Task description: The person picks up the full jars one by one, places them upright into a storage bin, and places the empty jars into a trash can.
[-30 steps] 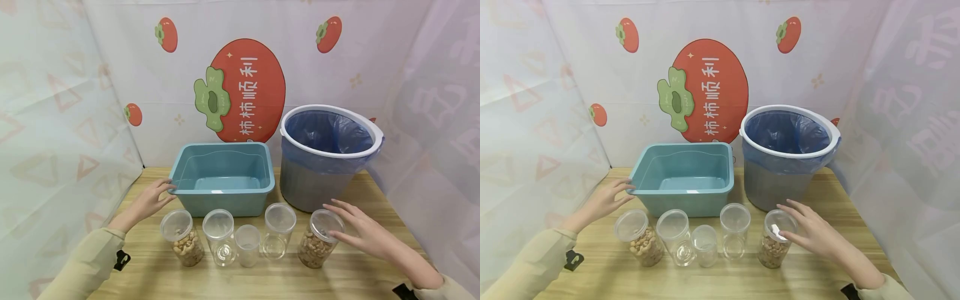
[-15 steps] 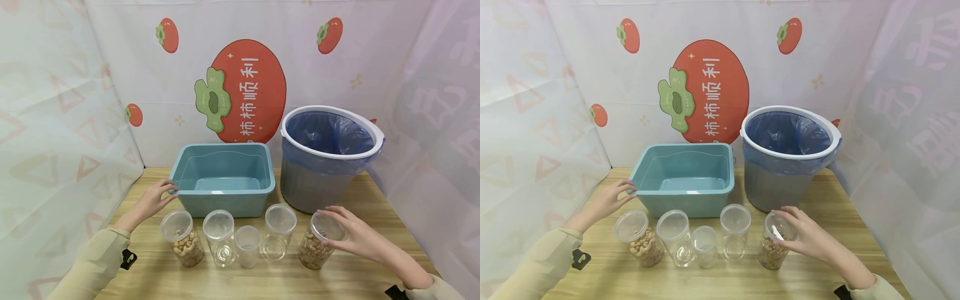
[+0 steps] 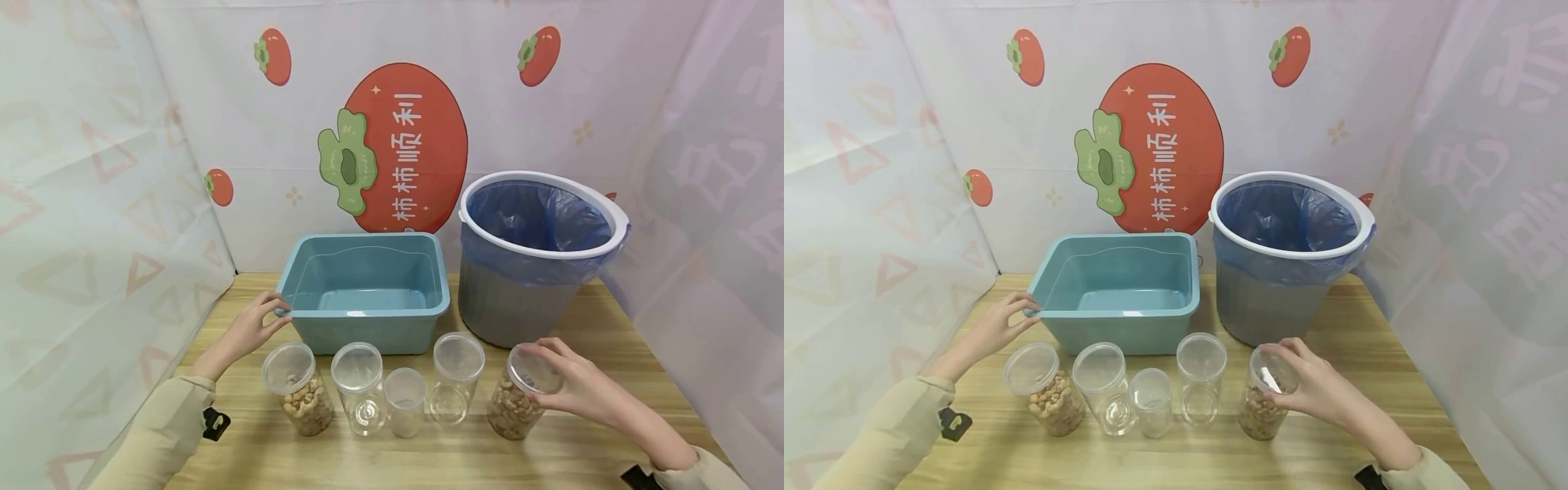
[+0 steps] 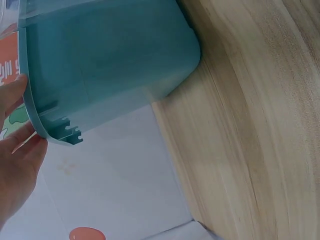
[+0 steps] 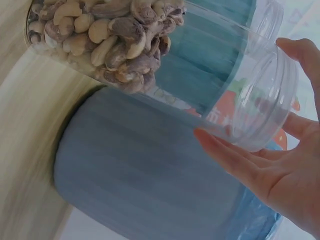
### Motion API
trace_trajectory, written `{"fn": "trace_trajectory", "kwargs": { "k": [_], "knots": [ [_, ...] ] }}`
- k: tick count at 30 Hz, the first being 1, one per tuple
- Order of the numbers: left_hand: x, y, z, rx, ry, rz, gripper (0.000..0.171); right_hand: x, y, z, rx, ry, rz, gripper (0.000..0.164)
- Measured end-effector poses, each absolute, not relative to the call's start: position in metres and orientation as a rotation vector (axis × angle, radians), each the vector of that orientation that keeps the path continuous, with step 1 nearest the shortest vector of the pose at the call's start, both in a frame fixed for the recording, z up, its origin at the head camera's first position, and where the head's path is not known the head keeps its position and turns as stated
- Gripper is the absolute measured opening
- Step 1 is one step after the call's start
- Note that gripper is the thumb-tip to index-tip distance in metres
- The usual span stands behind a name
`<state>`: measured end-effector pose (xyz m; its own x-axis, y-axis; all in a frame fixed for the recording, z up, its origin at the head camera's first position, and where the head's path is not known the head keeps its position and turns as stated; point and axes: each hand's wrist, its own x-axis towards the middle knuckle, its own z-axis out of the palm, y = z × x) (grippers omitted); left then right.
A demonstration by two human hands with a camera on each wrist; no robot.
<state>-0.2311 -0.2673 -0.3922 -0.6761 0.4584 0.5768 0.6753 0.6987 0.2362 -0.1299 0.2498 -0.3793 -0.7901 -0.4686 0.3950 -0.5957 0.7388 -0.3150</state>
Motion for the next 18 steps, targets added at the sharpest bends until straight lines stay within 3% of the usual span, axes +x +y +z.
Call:
{"fn": "trace_trajectory", "kwargs": {
  "k": [9,18],
  "knots": [
    [-0.229,-0.268,-0.393,-0.816,-2.456,-0.634,0.017,-0.136,0.245,-0.384,0.800,-2.538,0.566,0.063],
    [-0.231,-0.269,-0.394,-0.812,-2.471,-0.647,0.017,-0.140,0.248,-0.359,0.745,-2.512,0.556,0.064]
  ]
}}
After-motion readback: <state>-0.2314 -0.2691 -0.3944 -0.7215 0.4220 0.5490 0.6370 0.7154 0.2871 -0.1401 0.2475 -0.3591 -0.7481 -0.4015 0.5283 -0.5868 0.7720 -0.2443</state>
